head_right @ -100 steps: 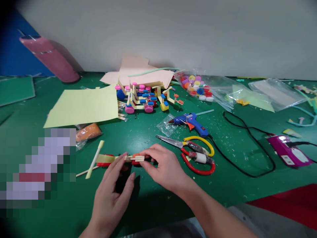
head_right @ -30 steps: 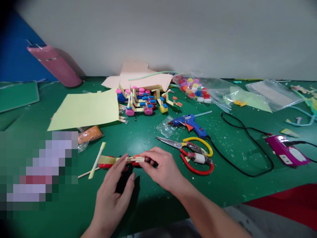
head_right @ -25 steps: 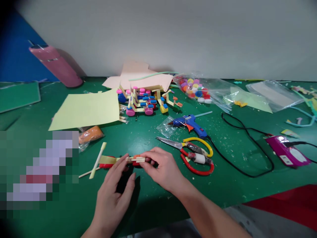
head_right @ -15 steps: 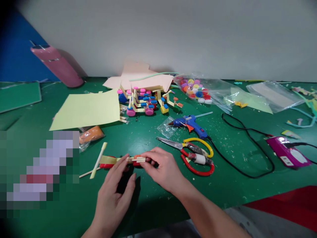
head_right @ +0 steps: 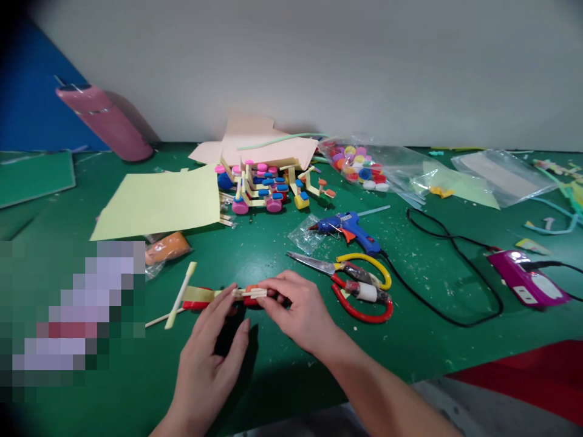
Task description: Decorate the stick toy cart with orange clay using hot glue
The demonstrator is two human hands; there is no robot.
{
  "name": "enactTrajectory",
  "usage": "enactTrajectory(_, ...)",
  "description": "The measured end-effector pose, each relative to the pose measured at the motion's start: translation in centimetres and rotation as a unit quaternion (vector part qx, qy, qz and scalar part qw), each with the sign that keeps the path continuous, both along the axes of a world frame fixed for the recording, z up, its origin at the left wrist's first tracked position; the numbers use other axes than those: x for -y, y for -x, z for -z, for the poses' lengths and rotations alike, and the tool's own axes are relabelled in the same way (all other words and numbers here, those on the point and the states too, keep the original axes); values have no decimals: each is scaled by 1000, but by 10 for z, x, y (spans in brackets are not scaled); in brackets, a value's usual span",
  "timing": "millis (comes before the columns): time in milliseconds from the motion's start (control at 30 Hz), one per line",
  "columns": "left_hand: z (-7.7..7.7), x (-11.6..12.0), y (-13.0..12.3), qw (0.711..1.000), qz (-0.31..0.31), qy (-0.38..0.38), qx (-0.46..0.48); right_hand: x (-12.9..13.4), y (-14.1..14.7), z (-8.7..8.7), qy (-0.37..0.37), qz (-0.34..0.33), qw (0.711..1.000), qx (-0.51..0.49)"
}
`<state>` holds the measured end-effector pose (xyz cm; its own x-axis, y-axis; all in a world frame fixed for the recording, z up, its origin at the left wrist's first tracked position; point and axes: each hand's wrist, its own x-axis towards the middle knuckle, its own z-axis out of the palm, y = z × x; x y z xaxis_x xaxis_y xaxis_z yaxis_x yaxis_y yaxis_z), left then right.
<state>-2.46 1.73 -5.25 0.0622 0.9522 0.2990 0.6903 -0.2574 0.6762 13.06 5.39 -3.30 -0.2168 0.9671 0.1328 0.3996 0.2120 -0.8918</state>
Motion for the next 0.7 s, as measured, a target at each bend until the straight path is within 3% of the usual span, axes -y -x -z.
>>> enactTrajectory(700,2,0,2,1000,2,-20,-14,2,-3,5,-9,12,1000,-28)
